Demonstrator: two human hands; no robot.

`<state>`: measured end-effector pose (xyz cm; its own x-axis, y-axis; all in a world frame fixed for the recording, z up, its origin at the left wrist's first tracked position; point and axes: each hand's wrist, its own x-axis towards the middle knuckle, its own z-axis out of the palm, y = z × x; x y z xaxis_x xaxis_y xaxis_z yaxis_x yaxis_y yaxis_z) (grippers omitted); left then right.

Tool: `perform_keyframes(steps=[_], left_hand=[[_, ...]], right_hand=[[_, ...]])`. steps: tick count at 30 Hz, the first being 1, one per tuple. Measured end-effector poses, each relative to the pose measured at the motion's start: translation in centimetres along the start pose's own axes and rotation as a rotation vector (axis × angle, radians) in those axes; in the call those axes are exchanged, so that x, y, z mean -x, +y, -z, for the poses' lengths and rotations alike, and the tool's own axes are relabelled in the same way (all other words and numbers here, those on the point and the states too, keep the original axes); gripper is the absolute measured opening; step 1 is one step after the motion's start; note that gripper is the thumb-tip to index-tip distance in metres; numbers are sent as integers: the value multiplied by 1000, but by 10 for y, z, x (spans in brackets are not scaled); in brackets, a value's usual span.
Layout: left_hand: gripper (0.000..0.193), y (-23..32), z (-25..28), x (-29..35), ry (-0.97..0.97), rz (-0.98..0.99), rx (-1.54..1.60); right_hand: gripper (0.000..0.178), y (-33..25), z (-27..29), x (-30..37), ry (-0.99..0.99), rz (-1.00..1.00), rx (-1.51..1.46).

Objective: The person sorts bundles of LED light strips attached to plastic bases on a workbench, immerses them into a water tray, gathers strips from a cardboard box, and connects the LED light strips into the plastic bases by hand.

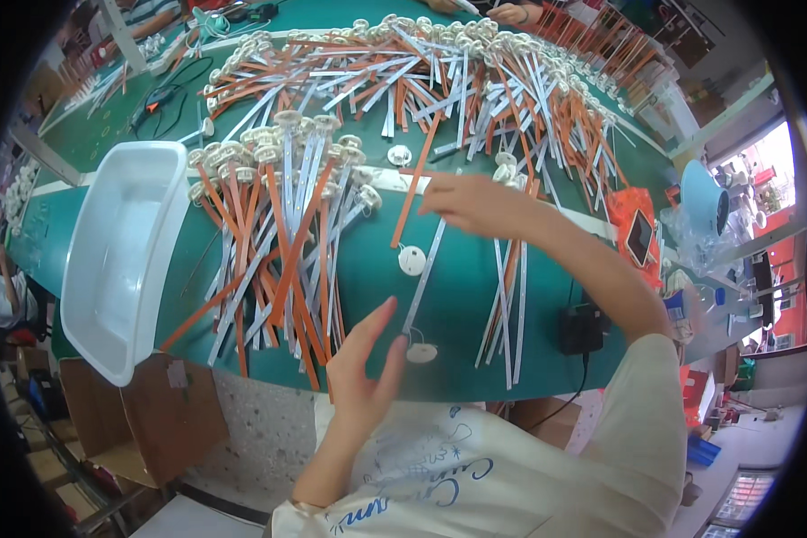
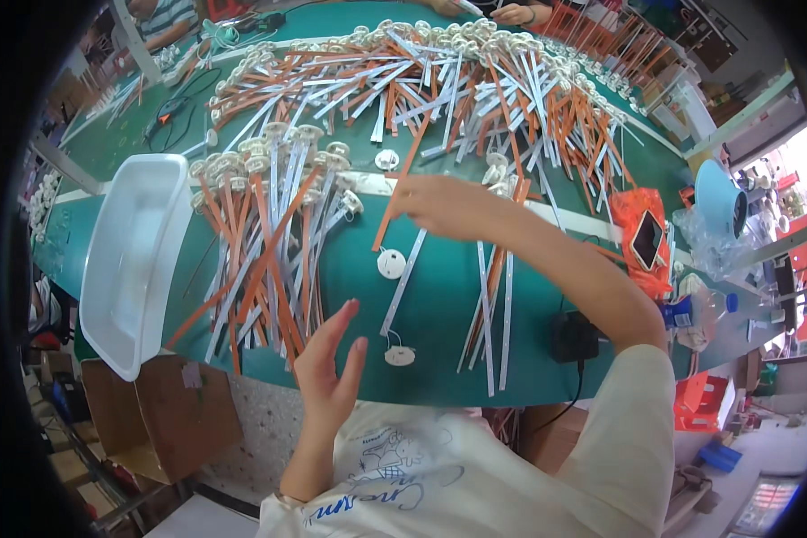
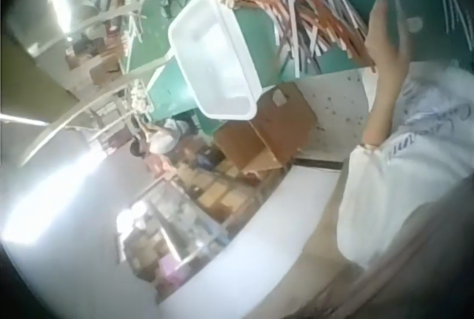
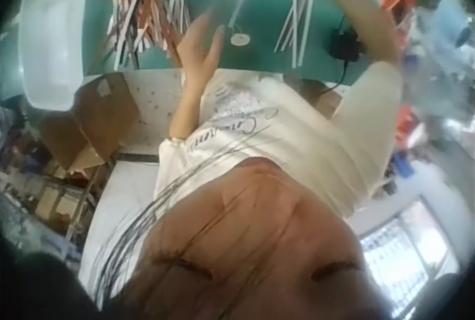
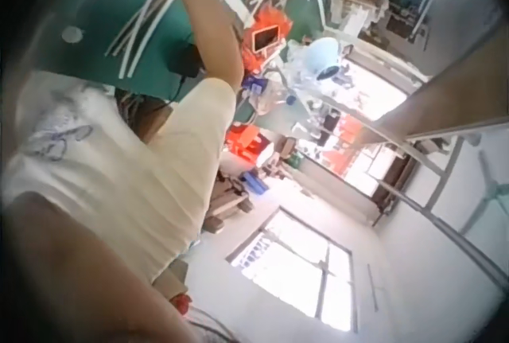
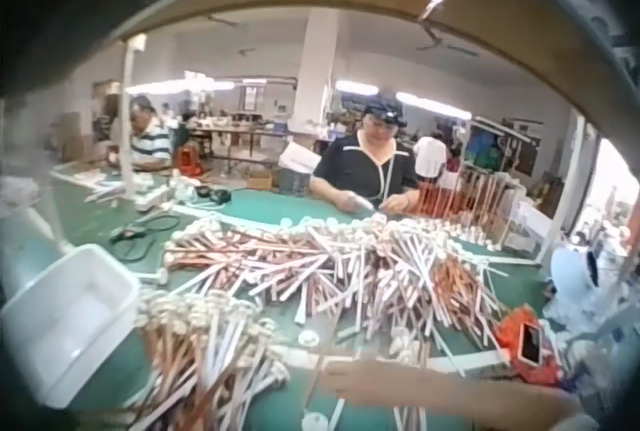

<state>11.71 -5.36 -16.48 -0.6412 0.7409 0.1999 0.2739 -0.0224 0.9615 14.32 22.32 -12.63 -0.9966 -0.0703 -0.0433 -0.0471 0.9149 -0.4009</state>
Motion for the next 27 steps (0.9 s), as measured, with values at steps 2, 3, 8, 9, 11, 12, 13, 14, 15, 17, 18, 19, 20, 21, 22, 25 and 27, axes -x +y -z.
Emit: perform_keyframes(steps=[2, 3, 8, 9, 11, 12, 13, 14, 15, 17, 18, 19, 20, 21, 22, 25, 27], left_hand=[[38, 3, -1, 5, -10, -24, 26], [38, 4, -3, 6, 22, -43, 12], [36, 3, -7, 20, 64, -50, 47], [37, -2, -9, 21, 60, 11, 173], [39, -6, -11, 22, 62, 72, 292], [42, -5, -15, 17, 63, 239, 531], [45, -5, -18, 12, 75, 410, 772], [45, -11, -26, 6, 80, 408, 775], [47, -18, -37, -2, 113, 498, 881], [49, -28, -54, -11, 151, 595, 988], [49, -30, -61, -18, 174, 542, 889], [49, -31, -63, -20, 197, 489, 789], [49, -32, -63, -19, 189, 491, 788], [48, -32, -60, -16, 173, 484, 790], [48, -31, -58, -12, 157, 479, 792], [46, -10, -44, 0, 185, 445, 664], [47, -21, -37, 11, 210, 407, 637]], right_hand=[[22, -15, -20, 4, -128, 43, -46], [22, -19, -29, 5, -119, 38, -43], [35, -17, -71, -13, -47, -142, -138], [35, -14, -76, -12, -42, -143, -132], [33, -16, -81, -16, -20, -244, -510], [33, -17, -81, -11, -18, -241, -509], [33, -26, -78, -6, 63, -261, -577], [32, -31, -77, -1, 149, -285, -642], [32, -31, -83, 1, 145, -284, -640], [37, -28, -99, 3, 352, -380, -480], [37, -30, -98, -1, 354, -382, -480], [36, -34, -96, -10, 312, -557, -476], [36, -34, -94, -18, 270, -736, -470], [36, -34, -93, -24, 279, -746, -474], [34, -33, -93, -30, 236, -695, -406], [30, -23, -88, -31, 151, -713, -432], [28, -26, -92, -26, 86, -779, -534]])
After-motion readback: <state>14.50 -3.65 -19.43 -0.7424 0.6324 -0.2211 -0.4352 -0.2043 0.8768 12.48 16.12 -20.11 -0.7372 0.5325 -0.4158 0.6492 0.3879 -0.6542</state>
